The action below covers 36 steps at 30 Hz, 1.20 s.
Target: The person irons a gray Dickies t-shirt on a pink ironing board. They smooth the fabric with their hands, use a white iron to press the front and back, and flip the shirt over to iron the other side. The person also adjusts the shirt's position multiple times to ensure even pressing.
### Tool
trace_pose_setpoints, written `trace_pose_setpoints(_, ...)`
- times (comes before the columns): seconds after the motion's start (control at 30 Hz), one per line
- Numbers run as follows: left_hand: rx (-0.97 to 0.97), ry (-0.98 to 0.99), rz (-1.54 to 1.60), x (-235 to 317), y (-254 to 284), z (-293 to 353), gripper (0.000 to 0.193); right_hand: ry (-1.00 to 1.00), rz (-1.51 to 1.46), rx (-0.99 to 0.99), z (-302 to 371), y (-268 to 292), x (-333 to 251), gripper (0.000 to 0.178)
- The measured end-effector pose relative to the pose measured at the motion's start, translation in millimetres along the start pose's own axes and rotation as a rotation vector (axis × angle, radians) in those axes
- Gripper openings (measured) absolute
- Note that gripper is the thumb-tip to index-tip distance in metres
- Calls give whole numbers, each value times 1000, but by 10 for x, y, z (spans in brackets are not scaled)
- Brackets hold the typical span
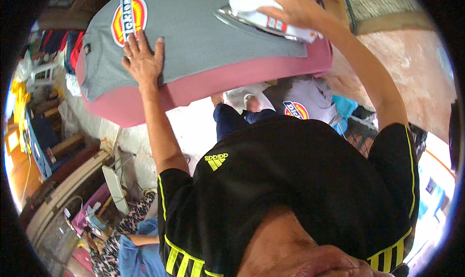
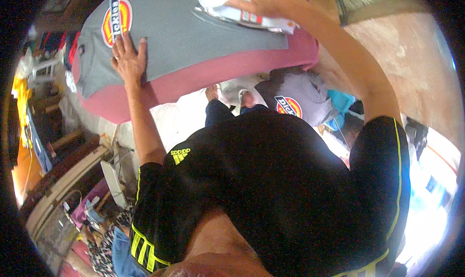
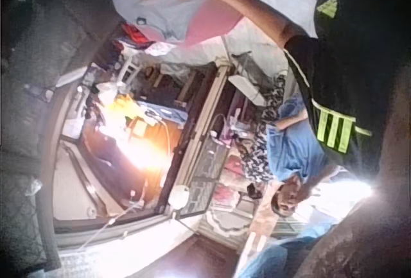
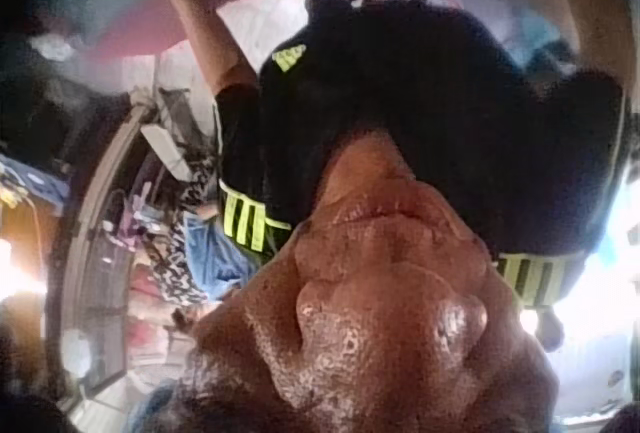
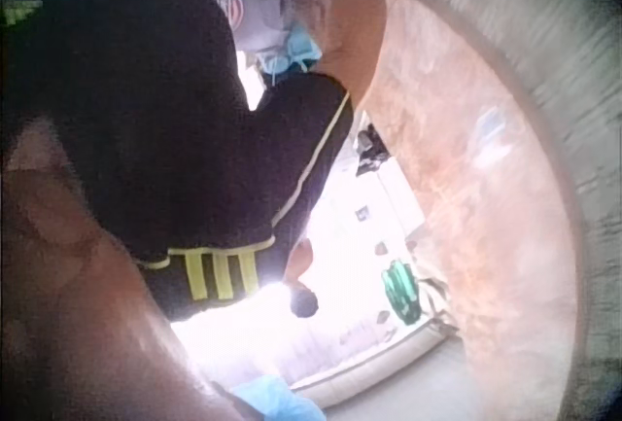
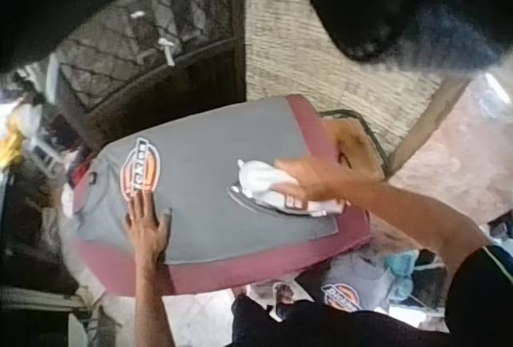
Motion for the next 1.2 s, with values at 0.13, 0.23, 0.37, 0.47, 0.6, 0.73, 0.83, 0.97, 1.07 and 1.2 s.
trace_pose_setpoints(0.13,4,122,-26,-45,54,248,80,33,-174,-118,174,19,-418,35)
trace_pose_setpoints(0.23,23,203,12,-35,117,333,76,39,-189,-72,-81,-60,-466,33)
trace_pose_setpoints(0.37,16,237,26,-82,135,356,73,35,-154,91,-769,-287,-454,35)
trace_pose_setpoints(0.47,30,216,27,-91,114,369,71,-14,-142,22,-1119,-275,-611,37)
trace_pose_setpoints(0.6,48,210,45,-44,141,356,66,109,-116,-55,-1297,-216,-768,39)
trace_pose_setpoints(0.73,40,210,38,-11,199,361,64,168,-142,-146,-1456,-217,-772,41)
trace_pose_setpoints(0.83,26,211,67,-41,199,346,63,257,-43,194,-1588,-294,-638,34)
trace_pose_setpoints(0.97,0,225,91,-17,240,337,63,132,-58,37,-1767,-218,-414,36)
trace_pose_setpoints(1.07,-27,227,106,-25,268,311,61,-28,-93,-14,-1970,-228,-373,38)
trace_pose_setpoints(1.2,-84,212,130,-20,307,295,58,-23,-48,132,-2353,-312,-233,38)
Point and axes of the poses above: each hand's wrist, its own z-axis away from the middle knuckle, its own y-axis out of the back of the hand, x = y × z, the point moved 1 cm from there along -z, towards the middle knuckle, and after that the axes turned 9 degrees about z, right-handed, at the moved point
